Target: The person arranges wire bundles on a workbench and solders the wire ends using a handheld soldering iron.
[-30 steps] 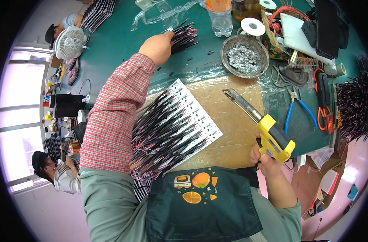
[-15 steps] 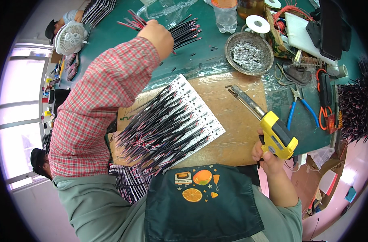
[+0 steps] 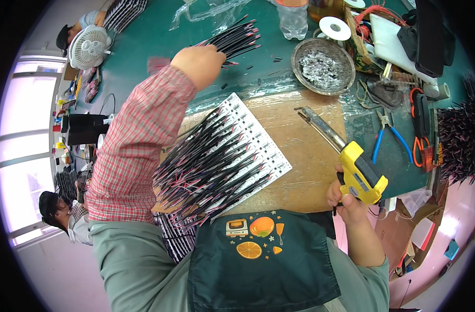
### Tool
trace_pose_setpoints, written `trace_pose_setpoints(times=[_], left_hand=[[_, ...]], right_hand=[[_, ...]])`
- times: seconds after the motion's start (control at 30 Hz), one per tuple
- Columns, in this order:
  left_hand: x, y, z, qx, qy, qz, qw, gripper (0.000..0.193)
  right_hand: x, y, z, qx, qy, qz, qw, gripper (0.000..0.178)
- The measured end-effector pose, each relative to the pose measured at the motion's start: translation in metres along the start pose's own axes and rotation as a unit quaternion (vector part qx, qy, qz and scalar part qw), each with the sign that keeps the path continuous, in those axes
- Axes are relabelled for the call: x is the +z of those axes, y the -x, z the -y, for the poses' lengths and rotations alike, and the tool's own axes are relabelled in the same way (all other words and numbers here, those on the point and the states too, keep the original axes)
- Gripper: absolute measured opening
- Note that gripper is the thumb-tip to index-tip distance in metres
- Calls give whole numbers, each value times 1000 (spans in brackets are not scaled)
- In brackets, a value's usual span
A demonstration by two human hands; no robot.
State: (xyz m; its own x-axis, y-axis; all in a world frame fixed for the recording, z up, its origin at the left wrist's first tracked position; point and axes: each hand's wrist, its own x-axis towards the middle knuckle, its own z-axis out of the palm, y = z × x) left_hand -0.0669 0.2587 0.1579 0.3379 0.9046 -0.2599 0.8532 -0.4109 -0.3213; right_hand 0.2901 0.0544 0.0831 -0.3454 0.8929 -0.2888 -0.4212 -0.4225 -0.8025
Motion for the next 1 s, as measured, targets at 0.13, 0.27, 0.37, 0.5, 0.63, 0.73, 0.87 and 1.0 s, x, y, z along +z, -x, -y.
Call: trace_pose_setpoints(times=[0.13, 0.27, 0.37, 0.5, 0.63, 0.73, 0.87, 1.0], left_hand=[[5, 43, 10, -24, 232, -44, 971, 19], [25, 85, -5, -107, 435, -73, 891, 23], [50, 101, -5, -146, 405, -102, 897, 26], [69, 108, -1, -158, 442, -132, 873, 23], [78, 112, 1, -196, 459, -129, 857, 21], [90, 112, 4, -204, 459, -143, 853, 21], [100, 116, 12, -207, 447, -165, 855, 22], [109, 116, 22, -198, 435, -182, 859, 22]], right_hand=[[9, -5, -3, 5, 8, 8, 1000, 79], [31, -11, -12, 12, 66, -9, 998, 75], [54, -25, -17, 7, 109, -3, 994, 71], [88, -47, -8, 18, 190, -6, 982, 60], [111, -67, 11, 15, 201, -6, 979, 29], [129, -89, 29, -9, 156, 13, 988, 41], [147, -111, 24, -13, 136, 42, 990, 45], [167, -128, -16, -22, 167, 6, 986, 57]])
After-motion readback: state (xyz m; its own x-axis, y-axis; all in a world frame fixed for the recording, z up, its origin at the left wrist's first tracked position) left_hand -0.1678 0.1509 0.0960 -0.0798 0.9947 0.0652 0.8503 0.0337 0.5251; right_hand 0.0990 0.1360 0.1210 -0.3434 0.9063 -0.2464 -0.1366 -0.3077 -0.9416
